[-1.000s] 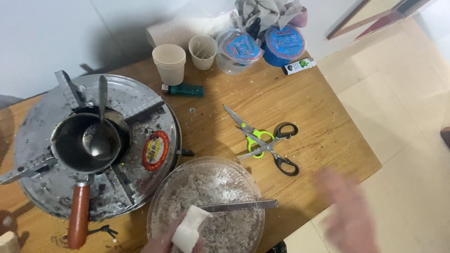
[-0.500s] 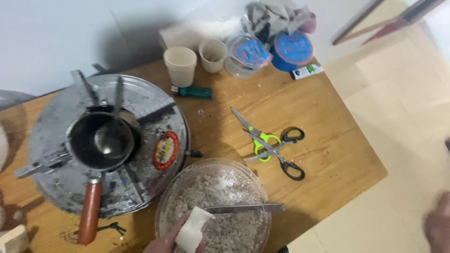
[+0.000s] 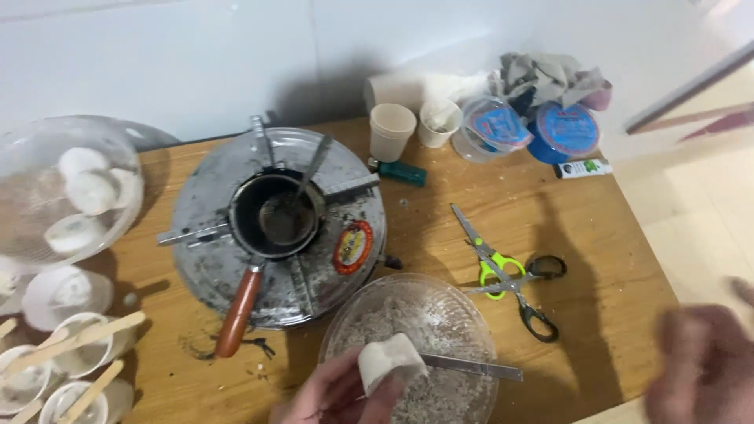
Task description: Trimming or carving a small white wax object using scissors over a bowl to collect shavings.
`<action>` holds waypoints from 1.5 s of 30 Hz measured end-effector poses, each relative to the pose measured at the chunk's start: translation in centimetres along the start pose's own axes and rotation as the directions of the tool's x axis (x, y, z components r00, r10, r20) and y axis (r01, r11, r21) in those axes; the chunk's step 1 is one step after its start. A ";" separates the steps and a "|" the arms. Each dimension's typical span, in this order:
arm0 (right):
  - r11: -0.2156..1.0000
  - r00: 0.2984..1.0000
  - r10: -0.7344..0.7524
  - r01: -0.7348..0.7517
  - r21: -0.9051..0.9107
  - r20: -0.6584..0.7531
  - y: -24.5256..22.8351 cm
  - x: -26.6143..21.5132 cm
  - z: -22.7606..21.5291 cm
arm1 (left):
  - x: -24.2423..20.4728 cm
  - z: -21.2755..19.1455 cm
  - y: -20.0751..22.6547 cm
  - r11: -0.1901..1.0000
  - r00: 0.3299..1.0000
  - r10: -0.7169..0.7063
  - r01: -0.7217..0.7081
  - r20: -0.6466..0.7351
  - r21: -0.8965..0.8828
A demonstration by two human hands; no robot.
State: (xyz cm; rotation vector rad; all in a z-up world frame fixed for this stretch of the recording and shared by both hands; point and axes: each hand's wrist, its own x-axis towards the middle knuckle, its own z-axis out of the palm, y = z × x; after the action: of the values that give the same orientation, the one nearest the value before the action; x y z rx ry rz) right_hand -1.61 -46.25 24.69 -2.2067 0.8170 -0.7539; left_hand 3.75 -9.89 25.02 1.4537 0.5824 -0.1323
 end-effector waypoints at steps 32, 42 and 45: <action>0.532 0.500 -0.839 0.670 0.518 0.214 -19.1 -11.7 10.9 | 0.3 -3.6 -1.2 0.901 0.950 -0.296 0.313 0.100 -0.302; 0.559 0.484 -0.829 0.690 0.459 0.281 -18.7 -11.3 10.1 | 0.2 -3.5 -0.6 0.880 0.942 -0.333 0.324 0.038 -0.347; 0.564 0.504 -0.823 0.676 0.474 0.260 -19.6 -11.7 10.2 | 0.2 -3.7 0.9 0.853 0.928 -0.367 0.360 0.056 -0.377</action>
State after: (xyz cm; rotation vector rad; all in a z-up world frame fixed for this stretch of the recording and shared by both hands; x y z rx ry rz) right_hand 4.55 -22.48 29.57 -2.2477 -0.5847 -0.6251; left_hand 3.20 -6.21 25.73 0.9536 0.8470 -0.2882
